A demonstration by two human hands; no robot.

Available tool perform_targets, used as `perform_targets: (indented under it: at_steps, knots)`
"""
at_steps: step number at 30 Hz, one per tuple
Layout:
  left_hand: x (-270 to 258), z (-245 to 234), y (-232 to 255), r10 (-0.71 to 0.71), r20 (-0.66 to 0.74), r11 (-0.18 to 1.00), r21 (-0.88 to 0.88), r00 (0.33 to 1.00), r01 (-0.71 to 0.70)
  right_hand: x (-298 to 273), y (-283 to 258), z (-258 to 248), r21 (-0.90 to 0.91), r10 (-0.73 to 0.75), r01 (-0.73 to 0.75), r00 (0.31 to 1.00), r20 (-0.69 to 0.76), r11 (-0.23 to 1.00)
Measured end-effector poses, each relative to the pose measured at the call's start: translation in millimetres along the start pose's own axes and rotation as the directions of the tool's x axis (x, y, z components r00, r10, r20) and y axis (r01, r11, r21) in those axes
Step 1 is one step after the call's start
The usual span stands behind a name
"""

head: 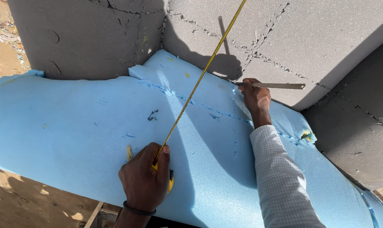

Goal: The person measures a large blue foam roll using a yellow tape measure and a metal ruler. They then use the ruler as a straight edge to cut the foam roll with a knife, creating a straight incision along the marked line.

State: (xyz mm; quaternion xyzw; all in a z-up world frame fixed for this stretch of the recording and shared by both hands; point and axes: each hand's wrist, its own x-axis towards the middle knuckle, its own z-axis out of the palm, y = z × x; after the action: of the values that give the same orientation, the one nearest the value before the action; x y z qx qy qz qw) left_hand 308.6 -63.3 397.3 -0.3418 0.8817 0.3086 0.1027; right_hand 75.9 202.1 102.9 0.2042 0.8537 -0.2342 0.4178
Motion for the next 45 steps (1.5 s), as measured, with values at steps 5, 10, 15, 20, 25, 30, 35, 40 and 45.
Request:
perform_targets:
  at_steps: [5,10,15,20,25,30,35,40,45]
  knots:
    - [1,0,1,0.016,-0.026,1.000,-0.023,1.000,-0.016,9,-8,3,-0.118,0.062,-0.059,0.998,0.028,0.991]
    - [0,0,-1,0.000,-0.007,1.000,-0.008,1.000,-0.001,-53,-3,-26,0.171,-0.139,0.132,0.990,0.030,0.976]
    - [0,1,-1,-0.013,0.004,1.000,0.008,1.000,0.013,-48,-6,-23,0.194,-0.092,0.089,0.996,0.007,0.977]
    - [0,0,0,0.006,-0.010,1.000,-0.001,1.000,-0.006,18,-3,7,0.127,0.072,-0.080,0.996,0.060,0.989]
    - [0,0,-1,0.009,-0.002,1.000,0.002,1.000,-0.009,36,-1,15,-0.029,0.037,-0.036,0.998,0.045,0.999]
    - [2,-1,1,0.018,-0.010,1.000,-0.011,1.000,-0.018,36,6,15,-0.127,-0.059,0.064,0.997,0.045,0.990]
    - [3,-2,4,0.026,-0.006,0.999,-0.035,1.000,-0.026,45,10,22,-0.168,-0.054,0.057,0.998,0.018,0.984]
    - [1,-1,1,0.019,-0.005,1.000,-0.017,1.000,-0.019,52,9,25,-0.166,-0.035,0.043,0.998,0.052,0.985]
    - [2,0,0,0.023,-0.014,1.000,-0.021,1.000,-0.023,26,-11,7,-0.122,0.002,0.005,0.998,0.055,0.993]
